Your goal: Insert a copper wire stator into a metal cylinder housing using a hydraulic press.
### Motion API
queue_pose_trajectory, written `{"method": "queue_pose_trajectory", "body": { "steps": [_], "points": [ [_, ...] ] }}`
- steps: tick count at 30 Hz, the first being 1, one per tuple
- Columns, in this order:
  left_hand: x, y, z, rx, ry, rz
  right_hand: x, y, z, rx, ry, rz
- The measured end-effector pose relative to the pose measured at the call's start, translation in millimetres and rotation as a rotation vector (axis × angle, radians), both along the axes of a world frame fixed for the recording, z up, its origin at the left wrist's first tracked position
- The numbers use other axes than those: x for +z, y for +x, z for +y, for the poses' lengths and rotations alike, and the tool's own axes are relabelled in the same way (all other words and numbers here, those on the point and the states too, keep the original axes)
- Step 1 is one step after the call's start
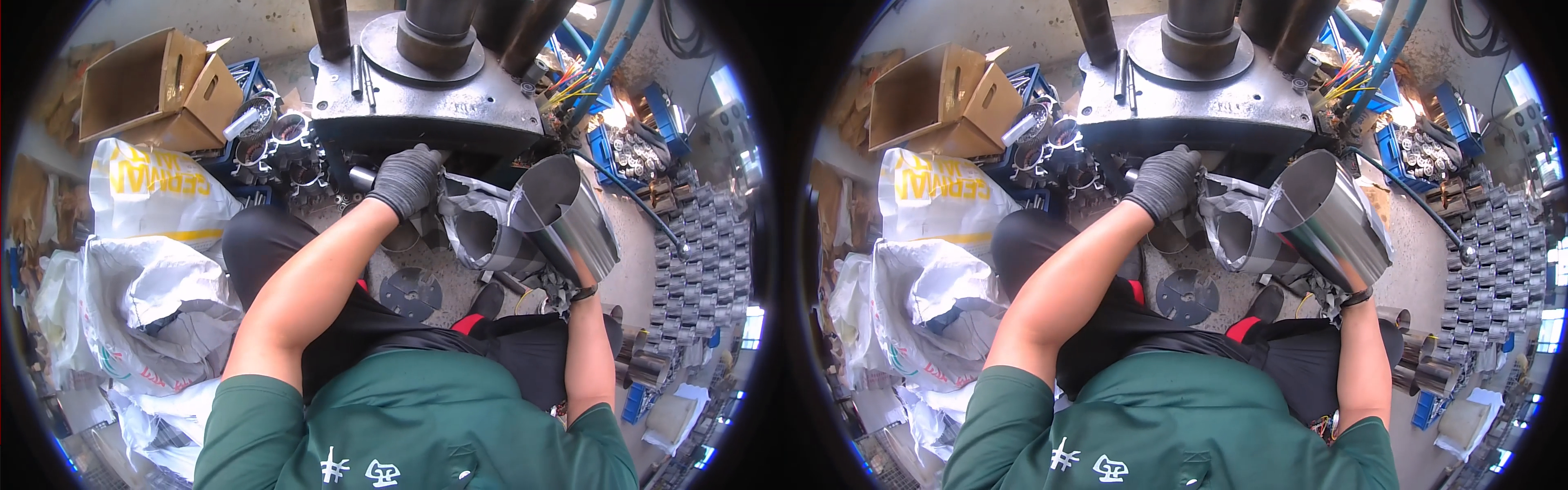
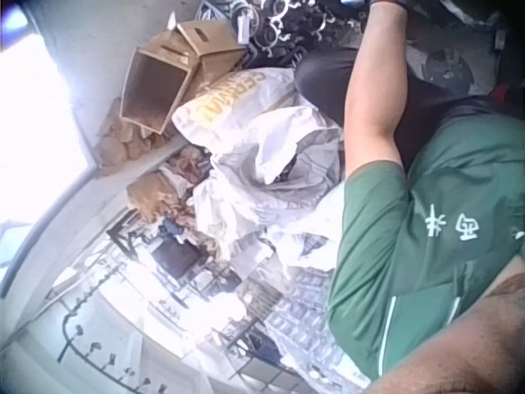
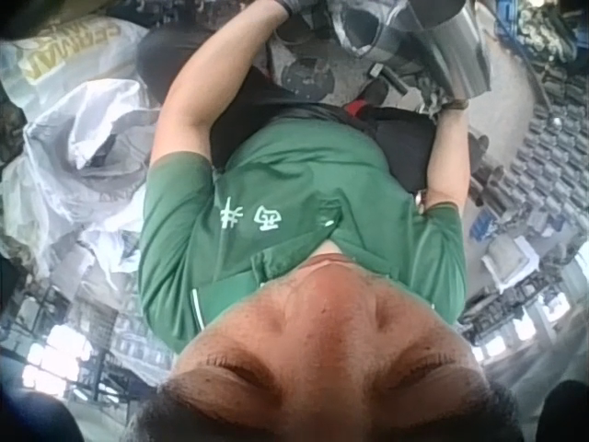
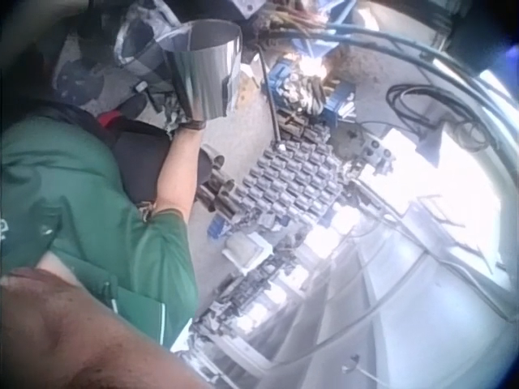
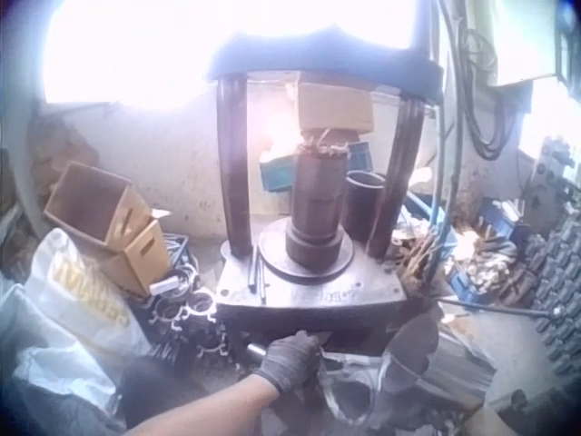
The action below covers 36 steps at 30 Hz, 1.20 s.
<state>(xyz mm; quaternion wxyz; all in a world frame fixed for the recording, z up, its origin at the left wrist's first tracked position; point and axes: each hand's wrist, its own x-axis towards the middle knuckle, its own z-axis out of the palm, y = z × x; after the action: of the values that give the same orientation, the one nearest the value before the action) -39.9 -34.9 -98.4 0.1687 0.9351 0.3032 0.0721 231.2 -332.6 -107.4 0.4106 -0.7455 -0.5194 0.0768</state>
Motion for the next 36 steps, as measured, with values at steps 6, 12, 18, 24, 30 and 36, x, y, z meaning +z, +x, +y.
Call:
{"method": "queue_pose_trajectory", "body": {
  "steps": [6,12,18,24,30,36],
  "points": [
    [-16.9,1.9,-31.9,-0.261,-0.298,0.396,-30.1,5.2,-10.2,0.044,-0.085,-0.216],
    [-20.9,-2.3,-66.6,-0.757,-0.132,0.439,-80.5,35.6,-16.0,0.144,0.099,0.272],
    [42.6,9.6,-116.4,-1.154,-0.088,-0.185,-85.9,40.5,-7.0,0.046,0.219,1.295],
    [45.3,-16.4,-63.7,-0.540,-0.092,-0.668,-102.6,-30.1,8.0,-0.033,-0.481,0.614],
    [34.1,-2.9,18.1,0.072,-0.598,-0.575,-146.2,-95.3,32.7,0.205,-0.808,-0.224],
    [5.3,-11.6,-24.8,-0.222,-0.749,0.027,-94.2,-100.5,32.4,0.275,-0.984,-0.149]
  ]
}}
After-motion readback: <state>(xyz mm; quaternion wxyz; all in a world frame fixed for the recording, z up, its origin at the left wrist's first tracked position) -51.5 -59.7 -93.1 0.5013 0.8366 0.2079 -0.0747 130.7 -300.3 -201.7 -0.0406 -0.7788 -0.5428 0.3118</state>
